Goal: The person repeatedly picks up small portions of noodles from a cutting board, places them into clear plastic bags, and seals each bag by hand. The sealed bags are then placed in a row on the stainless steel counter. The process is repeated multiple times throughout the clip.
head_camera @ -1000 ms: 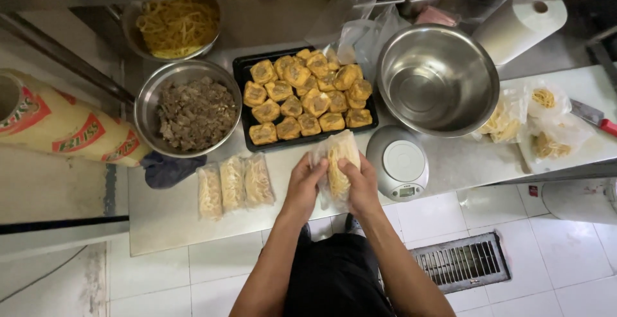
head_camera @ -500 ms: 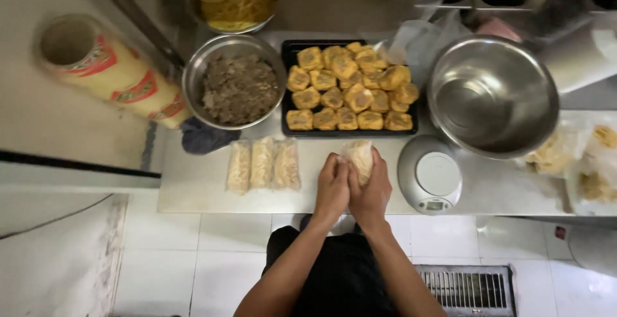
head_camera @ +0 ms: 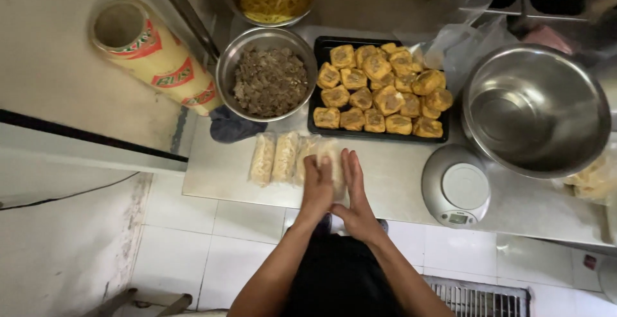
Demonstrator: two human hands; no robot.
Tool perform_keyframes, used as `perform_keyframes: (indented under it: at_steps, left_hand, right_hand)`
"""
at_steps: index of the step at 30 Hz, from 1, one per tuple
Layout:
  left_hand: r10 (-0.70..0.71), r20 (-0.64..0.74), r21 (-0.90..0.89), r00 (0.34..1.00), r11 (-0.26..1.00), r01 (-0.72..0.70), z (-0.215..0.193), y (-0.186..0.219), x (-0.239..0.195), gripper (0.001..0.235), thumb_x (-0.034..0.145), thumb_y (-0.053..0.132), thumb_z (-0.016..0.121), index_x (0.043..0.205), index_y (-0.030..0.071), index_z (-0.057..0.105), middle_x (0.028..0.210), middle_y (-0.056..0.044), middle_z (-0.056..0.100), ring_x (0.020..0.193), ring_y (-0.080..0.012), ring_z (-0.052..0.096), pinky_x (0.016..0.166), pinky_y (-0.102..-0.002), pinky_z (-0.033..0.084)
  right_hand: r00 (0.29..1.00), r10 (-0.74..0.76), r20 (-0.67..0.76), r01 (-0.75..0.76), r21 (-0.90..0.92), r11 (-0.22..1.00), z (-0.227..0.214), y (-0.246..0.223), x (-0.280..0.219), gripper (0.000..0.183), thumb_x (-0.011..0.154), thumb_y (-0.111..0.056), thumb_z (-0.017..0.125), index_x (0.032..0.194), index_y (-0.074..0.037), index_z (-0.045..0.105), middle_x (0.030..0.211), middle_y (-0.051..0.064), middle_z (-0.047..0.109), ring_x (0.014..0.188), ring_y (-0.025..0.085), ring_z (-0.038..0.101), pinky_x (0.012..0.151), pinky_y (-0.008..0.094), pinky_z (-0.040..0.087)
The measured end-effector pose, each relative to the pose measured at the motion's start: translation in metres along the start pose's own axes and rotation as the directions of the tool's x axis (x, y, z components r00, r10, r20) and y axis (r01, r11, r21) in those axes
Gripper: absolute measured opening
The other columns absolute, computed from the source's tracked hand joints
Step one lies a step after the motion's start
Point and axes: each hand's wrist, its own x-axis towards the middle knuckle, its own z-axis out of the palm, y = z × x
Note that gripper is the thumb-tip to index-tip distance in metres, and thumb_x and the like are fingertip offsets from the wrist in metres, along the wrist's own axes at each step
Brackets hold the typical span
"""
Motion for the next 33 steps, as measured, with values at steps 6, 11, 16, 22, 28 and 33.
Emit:
perform_keyframes:
  at_steps: [6, 11, 16, 22, 28, 33]
  left_hand:
    - [0.188, -0.392, 0.321, 0.900, 0.945, -0.057, -0.114, -0.038, 0.053, 0.047, 0.100, 0.040, 0.031, 0.117, -0.002, 0.044, 0.106, -0.038, 0.056, 0.105, -0.0566, 0.052, 0.087, -0.060, 0.040]
    - [0.259, -0.444, 0.520, 0.858, 0.854, 0.012, -0.176, -0.047, 0.084, 0.042, 0.102, 0.041, 0.035, 0.110, 0.001, 0.048, 0.098, -0.030, 0.062, 0.099, -0.0490, 0.058, 0.084, -0.055, 0.045]
    - [0.358, -0.399, 0.588, 0.844, 0.806, -0.064, -0.176, -0.085, 0.129, 0.034, 0.102, 0.030, 0.045, 0.104, -0.003, 0.051, 0.090, -0.029, 0.059, 0.094, -0.0481, 0.060, 0.079, -0.052, 0.048]
    - [0.265, -0.383, 0.779, 0.885, 0.608, 0.155, -0.185, -0.154, 0.164, 0.035, 0.099, 0.042, 0.038, 0.107, 0.009, 0.049, 0.111, -0.021, 0.050, 0.109, -0.0451, 0.048, 0.088, -0.063, 0.038]
    - [0.789, 0.154, 0.935, 0.595, -0.312, 0.171, -0.225, -0.240, 0.224, 0.030, 0.092, 0.032, 0.051, 0.093, 0.007, 0.067, 0.097, -0.022, 0.061, 0.096, -0.0372, 0.063, 0.060, -0.047, 0.050]
    - [0.753, -0.435, 0.626, 0.494, 0.647, -0.435, -0.261, -0.249, 0.284, 0.013, 0.103, 0.011, 0.074, 0.102, -0.002, 0.073, 0.089, -0.019, 0.067, 0.075, -0.0351, 0.061, 0.059, -0.047, 0.047]
  right_hand:
    - [0.998, 0.003, -0.068, -0.003, -0.008, 1.000, -0.014, 0.002, -0.006, 0.098, 0.071, -0.004, 0.065, 0.150, -0.010, 0.007, 0.157, 0.016, 0.011, 0.145, 0.034, 0.007, 0.115, 0.052, 0.003]
    - [0.991, 0.077, -0.113, -0.078, -0.003, 0.997, -0.027, 0.005, -0.014, 0.089, 0.072, -0.006, 0.066, 0.147, -0.008, 0.019, 0.154, 0.015, 0.021, 0.143, 0.036, 0.017, 0.115, 0.053, 0.010]
    - [0.985, 0.130, -0.112, -0.136, -0.051, 0.989, -0.028, 0.003, -0.015, 0.082, 0.072, -0.004, 0.063, 0.144, -0.006, 0.026, 0.153, 0.016, 0.026, 0.141, 0.039, 0.022, 0.114, 0.054, 0.013]
    - [0.972, 0.097, -0.216, -0.128, -0.133, 0.983, -0.046, 0.019, -0.027, 0.075, 0.074, -0.004, 0.066, 0.142, -0.007, 0.034, 0.150, 0.015, 0.033, 0.137, 0.038, 0.030, 0.112, 0.054, 0.019]
    - [0.862, 0.082, -0.500, -0.155, -0.106, 0.982, -0.114, 0.044, -0.054, 0.065, 0.077, -0.004, 0.067, 0.137, -0.006, 0.043, 0.139, 0.013, 0.047, 0.128, 0.035, 0.045, 0.109, 0.046, 0.027]
    - [0.492, -0.249, -0.834, -0.220, -0.396, 0.891, -0.260, 0.087, -0.099, 0.030, 0.081, -0.002, 0.049, 0.108, -0.011, 0.061, 0.081, 0.002, 0.064, 0.073, 0.012, 0.060, 0.073, 0.025, 0.047]
